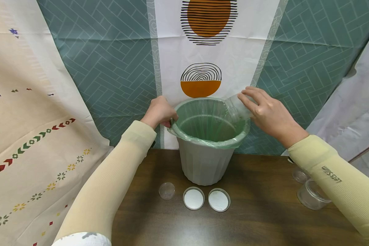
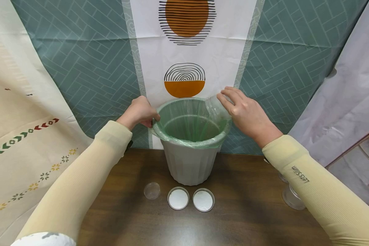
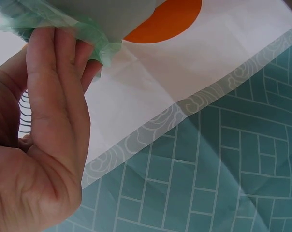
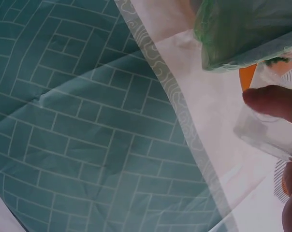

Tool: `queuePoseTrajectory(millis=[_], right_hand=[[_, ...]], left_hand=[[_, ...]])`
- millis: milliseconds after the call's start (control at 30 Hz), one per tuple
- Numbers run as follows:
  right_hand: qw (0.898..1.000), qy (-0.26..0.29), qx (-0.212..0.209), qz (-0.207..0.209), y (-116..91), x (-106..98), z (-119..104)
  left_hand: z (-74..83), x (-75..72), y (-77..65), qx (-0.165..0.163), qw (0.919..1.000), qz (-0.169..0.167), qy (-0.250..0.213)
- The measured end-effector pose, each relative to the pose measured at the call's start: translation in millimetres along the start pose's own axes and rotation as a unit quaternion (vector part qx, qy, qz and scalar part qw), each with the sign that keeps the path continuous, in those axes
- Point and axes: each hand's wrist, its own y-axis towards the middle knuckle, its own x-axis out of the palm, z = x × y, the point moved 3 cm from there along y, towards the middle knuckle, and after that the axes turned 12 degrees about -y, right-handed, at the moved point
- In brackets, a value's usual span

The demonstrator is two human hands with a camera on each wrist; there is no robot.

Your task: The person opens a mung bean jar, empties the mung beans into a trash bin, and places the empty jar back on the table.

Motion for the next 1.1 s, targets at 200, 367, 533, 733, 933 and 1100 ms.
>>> queuePoseTrajectory(millis=[200, 367, 533, 733, 933, 1100], right_hand=[[1.000, -0.002, 0.002, -0.010, -0.8, 0.0, 0.3], [1.000, 0.000, 0.004, -0.005, -1.8, 1.5, 0.8], [1.000, 0.002, 0.003, 0.014, -2.5, 3.9, 1.3], [1.000, 0.005, 0.006, 0.014, -2.9, 4.5, 1.5], [1.000, -0.003, 0.007, 0.005, -3.0, 3.7, 1.5], [1.000, 0.000, 0.012, 0.010, -3.8, 4.0, 1.9]], left_hand=[[-0.6, 0.1, 0.4, -0.007, 1.0000, 0.003, 0.003], [-1.3, 0.6, 0.6, -0.006, 1.0000, 0.002, 0.006], [-1.1, 0.1, 0.6, -0.003, 0.9999, 0.004, 0.009], [-1.1, 0.6, 1.4, -0.005, 1.0000, 0.002, 0.007], [-1.1, 0.6, 2.3, -0.008, 0.9999, 0.001, 0.007], [-1.2, 0.3, 1.9, -0.007, 1.0000, 0.001, 0.007]])
